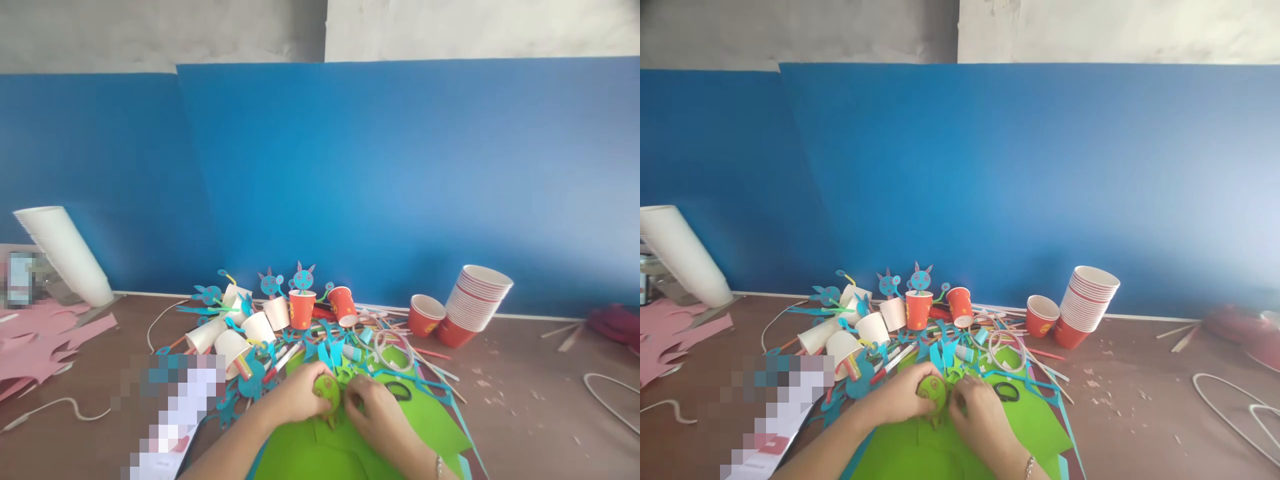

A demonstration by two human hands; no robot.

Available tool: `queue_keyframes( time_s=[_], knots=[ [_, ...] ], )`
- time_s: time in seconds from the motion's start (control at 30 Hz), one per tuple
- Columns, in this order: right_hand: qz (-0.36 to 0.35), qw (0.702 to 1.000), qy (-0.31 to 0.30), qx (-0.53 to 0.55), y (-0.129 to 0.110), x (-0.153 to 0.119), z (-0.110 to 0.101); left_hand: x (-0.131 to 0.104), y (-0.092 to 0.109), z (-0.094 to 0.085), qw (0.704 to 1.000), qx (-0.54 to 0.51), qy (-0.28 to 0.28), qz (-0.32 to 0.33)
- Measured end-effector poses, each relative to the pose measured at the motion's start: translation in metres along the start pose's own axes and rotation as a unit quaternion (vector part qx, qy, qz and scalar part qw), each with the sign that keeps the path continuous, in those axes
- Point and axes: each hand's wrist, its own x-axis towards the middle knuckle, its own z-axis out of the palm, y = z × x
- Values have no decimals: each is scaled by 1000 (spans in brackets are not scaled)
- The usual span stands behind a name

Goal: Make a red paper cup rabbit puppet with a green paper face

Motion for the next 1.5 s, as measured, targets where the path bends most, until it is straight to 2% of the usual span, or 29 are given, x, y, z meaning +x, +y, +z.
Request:
queue_keyframes(
  time_s=[0.07,0.2,0.4,0.63,0.8,0.93,1.07,1.23,1.37,1.5],
  knots=[
    [-3,1000,-13,-16,0,0,3,-3,3,2,999,33,17,9],
    [-5,1000,4,-22,1,-1,7,-5,4,1,994,98,48,8],
    [-3,999,36,-15,3,0,8,-1,-1,-9,997,42,49,36],
    [-1,997,71,7,1,0,5,4,-1,-24,987,63,133,64],
    [6,994,96,42,5,3,2,1,1,-22,977,170,97,79],
    [37,985,160,43,10,24,-19,1,-1,-20,982,154,80,71],
    [106,976,189,3,10,64,-39,1,-2,-19,981,163,83,60],
    [159,970,185,18,4,105,-39,0,-3,-14,976,194,70,69],
    [182,965,178,67,5,111,-41,0,-4,-13,975,196,67,75],
    [194,956,169,143,14,91,-45,-1,0,-21,970,167,152,95]
  ],
)
